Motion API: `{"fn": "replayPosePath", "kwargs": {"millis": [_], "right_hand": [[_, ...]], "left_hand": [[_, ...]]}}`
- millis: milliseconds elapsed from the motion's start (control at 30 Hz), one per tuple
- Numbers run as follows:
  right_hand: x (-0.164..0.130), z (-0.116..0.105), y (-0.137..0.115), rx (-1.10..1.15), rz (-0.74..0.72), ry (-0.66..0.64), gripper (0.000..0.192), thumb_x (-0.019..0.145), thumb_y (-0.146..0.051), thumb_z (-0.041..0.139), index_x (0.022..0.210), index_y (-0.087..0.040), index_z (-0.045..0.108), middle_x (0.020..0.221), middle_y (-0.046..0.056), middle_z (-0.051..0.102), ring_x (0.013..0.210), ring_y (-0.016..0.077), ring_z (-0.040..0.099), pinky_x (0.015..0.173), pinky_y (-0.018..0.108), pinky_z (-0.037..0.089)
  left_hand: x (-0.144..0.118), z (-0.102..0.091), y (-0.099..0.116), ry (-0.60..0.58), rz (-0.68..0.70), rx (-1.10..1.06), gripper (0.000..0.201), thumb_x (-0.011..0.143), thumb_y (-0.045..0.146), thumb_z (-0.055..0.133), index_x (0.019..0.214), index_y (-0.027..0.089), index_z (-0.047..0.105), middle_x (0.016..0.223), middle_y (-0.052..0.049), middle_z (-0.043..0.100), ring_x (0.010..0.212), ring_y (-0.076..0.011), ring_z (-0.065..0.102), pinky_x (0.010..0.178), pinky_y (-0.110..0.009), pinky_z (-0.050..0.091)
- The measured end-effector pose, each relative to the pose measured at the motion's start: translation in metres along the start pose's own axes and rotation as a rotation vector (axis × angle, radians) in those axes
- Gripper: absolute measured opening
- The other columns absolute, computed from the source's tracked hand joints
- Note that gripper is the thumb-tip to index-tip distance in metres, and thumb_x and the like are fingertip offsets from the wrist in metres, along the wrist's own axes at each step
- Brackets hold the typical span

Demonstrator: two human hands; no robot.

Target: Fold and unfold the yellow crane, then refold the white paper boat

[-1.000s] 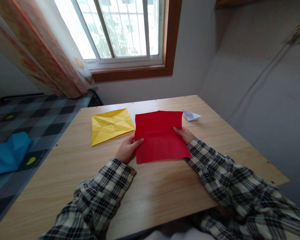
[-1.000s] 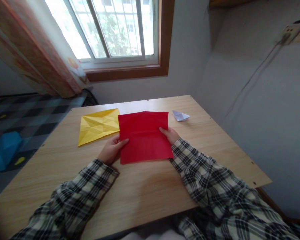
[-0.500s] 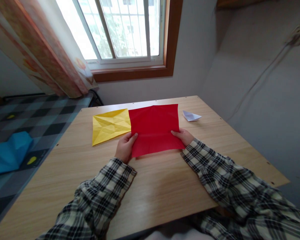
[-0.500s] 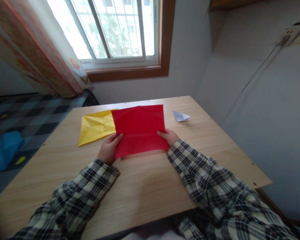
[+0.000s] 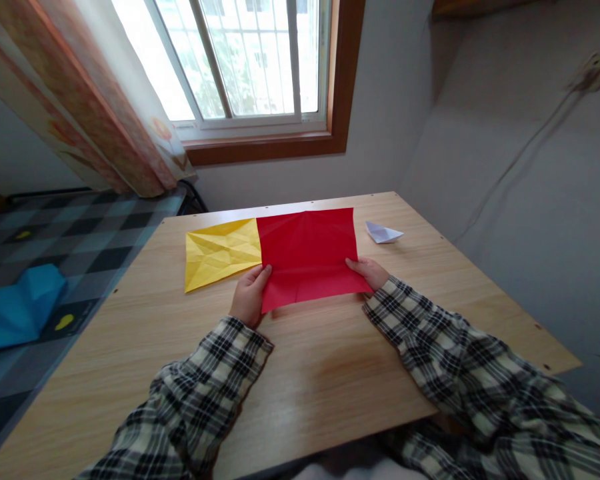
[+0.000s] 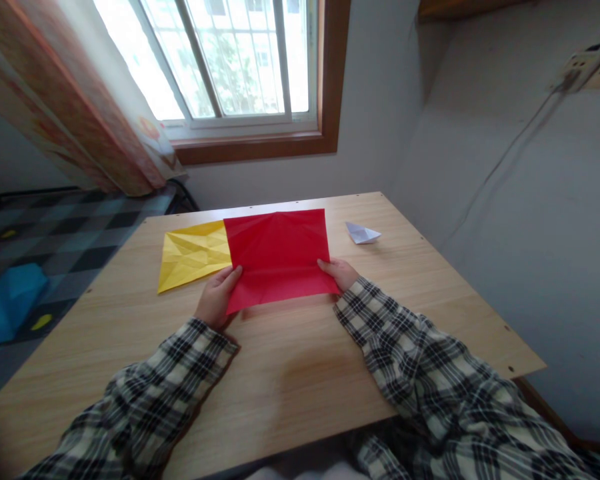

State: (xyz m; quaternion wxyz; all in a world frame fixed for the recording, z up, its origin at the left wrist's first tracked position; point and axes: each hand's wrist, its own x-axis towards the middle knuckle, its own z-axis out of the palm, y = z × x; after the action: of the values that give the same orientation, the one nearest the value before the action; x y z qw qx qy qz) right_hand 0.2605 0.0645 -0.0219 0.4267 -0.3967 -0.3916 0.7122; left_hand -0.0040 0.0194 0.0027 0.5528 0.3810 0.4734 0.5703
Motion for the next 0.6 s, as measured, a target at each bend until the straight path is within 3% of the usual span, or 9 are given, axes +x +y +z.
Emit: {"fn": "replayPosePath", "kwargs": {"millis": [67,233,400,500,600], "right_hand": [[0.0,-0.002,-0.001,0.019,0.003,-0.003,0.019,0.079,-0.033,0.073,0.09,-0.019,0.072,0.086,0.005,0.077,0.076,0.0188,0.073,0.082,0.033,0.058],[0.001,-0.008,-0.003,0.078,-0.013,-0.041,0.02,0.076,-0.036,0.075,0.077,-0.017,0.066,0.056,0.0,0.067,0.049,0.0137,0.063,0.053,0.025,0.056],[0.001,-0.009,-0.006,0.13,-0.08,0.025,0.031,0.072,-0.029,0.077,0.099,-0.015,0.069,0.094,0.007,0.077,0.081,0.0206,0.073,0.078,0.033,0.06],[0.001,-0.013,-0.009,0.038,-0.082,0.089,0.031,0.067,-0.027,0.082,0.094,-0.016,0.072,0.094,0.008,0.077,0.086,0.0242,0.073,0.086,0.038,0.059],[0.001,-0.017,-0.01,-0.028,-0.071,0.073,0.034,0.062,-0.029,0.086,0.091,-0.016,0.074,0.093,0.007,0.078,0.088,0.0254,0.073,0.09,0.039,0.057]], "left_hand": [[0.0,-0.002,0.0,-0.005,0.004,0.012,0.042,0.069,0.048,0.081,0.092,0.014,0.072,0.083,-0.007,0.076,0.075,-0.0231,0.07,0.063,-0.03,0.055],[0.001,-0.007,0.003,-0.033,-0.039,0.035,0.036,0.068,0.045,0.082,0.087,0.015,0.073,0.071,-0.003,0.072,0.062,-0.0188,0.066,0.058,-0.027,0.052],[-0.002,-0.008,0.006,-0.229,-0.142,0.07,0.034,0.07,0.042,0.081,0.092,0.015,0.075,0.081,-0.006,0.075,0.064,-0.0179,0.067,0.061,-0.027,0.054],[-0.004,-0.008,0.004,-0.323,-0.135,0.083,0.035,0.074,0.041,0.078,0.098,0.016,0.075,0.092,-0.009,0.076,0.076,-0.0211,0.07,0.07,-0.031,0.056],[-0.004,-0.008,0.001,-0.351,-0.093,0.101,0.036,0.078,0.041,0.075,0.104,0.017,0.074,0.098,-0.01,0.075,0.082,-0.0217,0.07,0.074,-0.031,0.056]]}}
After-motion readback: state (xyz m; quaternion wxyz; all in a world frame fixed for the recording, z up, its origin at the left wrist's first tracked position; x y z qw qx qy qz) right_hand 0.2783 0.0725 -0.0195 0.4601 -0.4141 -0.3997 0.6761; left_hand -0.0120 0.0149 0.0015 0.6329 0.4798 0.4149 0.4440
